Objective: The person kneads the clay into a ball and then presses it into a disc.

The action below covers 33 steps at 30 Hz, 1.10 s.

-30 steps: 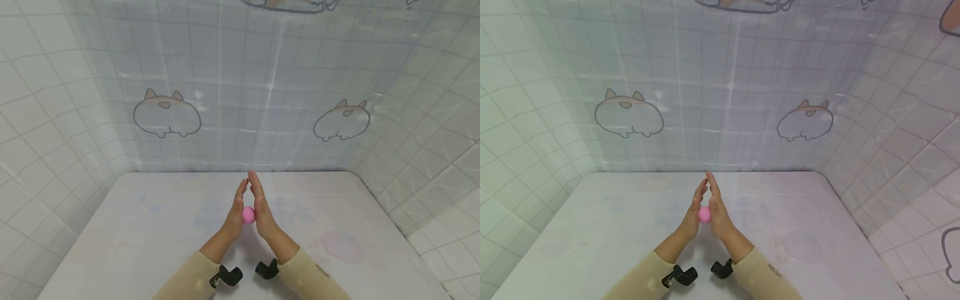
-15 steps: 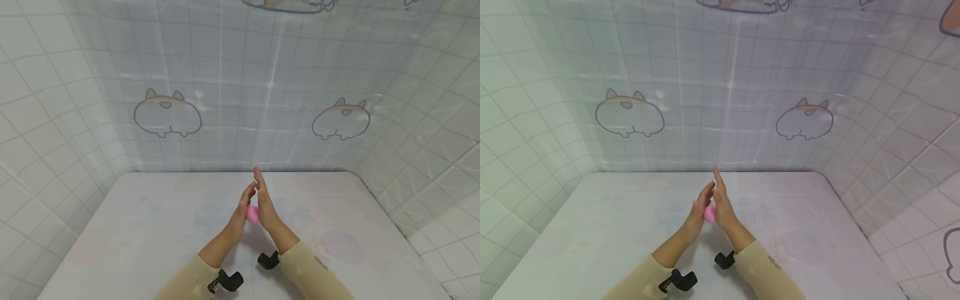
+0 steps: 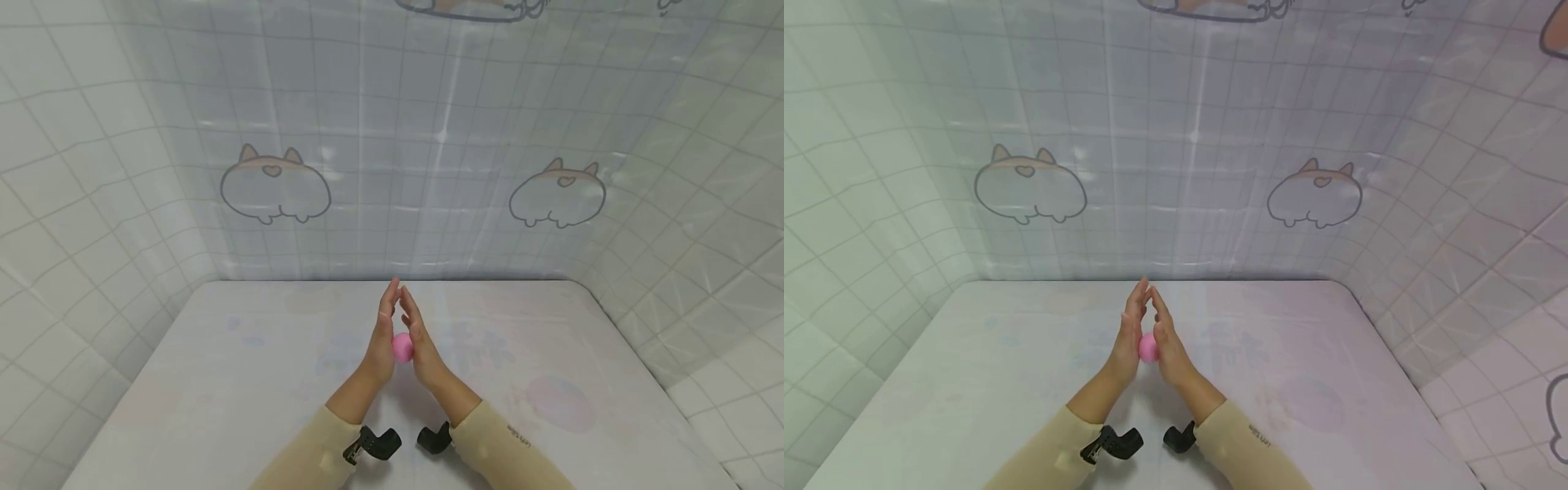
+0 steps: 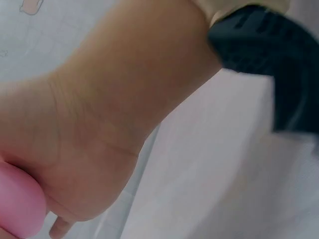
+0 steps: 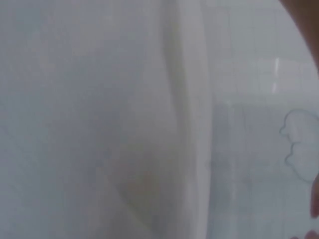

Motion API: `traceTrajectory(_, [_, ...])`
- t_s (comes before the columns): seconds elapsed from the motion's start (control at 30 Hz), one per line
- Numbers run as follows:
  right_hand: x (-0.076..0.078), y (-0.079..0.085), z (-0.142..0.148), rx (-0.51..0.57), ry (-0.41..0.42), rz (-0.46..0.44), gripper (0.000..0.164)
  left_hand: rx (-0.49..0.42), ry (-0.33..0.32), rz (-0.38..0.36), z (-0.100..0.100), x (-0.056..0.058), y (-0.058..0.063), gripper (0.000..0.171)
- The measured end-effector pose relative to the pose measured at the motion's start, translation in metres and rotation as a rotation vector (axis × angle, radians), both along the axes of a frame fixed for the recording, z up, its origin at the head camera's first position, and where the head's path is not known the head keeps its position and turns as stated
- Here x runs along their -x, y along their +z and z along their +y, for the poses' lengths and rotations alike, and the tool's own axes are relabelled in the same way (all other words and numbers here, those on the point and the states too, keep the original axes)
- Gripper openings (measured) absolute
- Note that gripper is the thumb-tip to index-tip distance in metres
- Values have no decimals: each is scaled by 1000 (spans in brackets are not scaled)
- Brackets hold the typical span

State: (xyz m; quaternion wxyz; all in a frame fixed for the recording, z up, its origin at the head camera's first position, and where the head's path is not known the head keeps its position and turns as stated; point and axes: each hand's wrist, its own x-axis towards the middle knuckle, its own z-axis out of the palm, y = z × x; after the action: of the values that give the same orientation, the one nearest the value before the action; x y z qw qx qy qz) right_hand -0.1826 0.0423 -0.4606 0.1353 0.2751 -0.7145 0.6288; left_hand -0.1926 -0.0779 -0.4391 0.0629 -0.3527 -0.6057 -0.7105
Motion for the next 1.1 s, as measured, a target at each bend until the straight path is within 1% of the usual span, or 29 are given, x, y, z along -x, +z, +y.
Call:
traceTrajectory(0.1, [-5,0,-2,-1,15,21,80,12,29,-10,0,3,0,77])
traceTrajectory(0.17, [-7,1,-4,8,26,35,80,34,44,-11,0,8,0,78])
traceTrajectory(0.33, [-9,9,-8,37,47,73,80,102,76,2,-3,18,-3,80])
traceTrajectory(0.4, [-10,14,-9,38,44,94,80,123,77,6,-4,20,-5,81])
traceTrajectory(0.5, [-9,21,-9,34,13,129,81,159,50,-10,-5,23,-8,84])
traceTrajectory(0.6, [-6,27,-8,21,-41,136,80,197,5,-44,-5,23,-11,86])
traceTrajectory(0.67, [-4,30,-6,4,-81,124,80,221,-15,-57,-4,22,-11,86])
traceTrajectory(0.77, [0,33,-3,-23,-129,89,79,235,-45,-49,-3,19,-11,84])
traceTrajectory(0.9, [6,34,0,-47,-164,50,80,220,-101,-25,-2,15,-9,80])
traceTrajectory(1.0, [12,33,3,-59,-172,17,81,179,-141,-15,-2,13,-6,76])
traceTrajectory(1.1, [18,29,4,-66,-170,0,81,127,-162,-10,-2,12,-2,73])
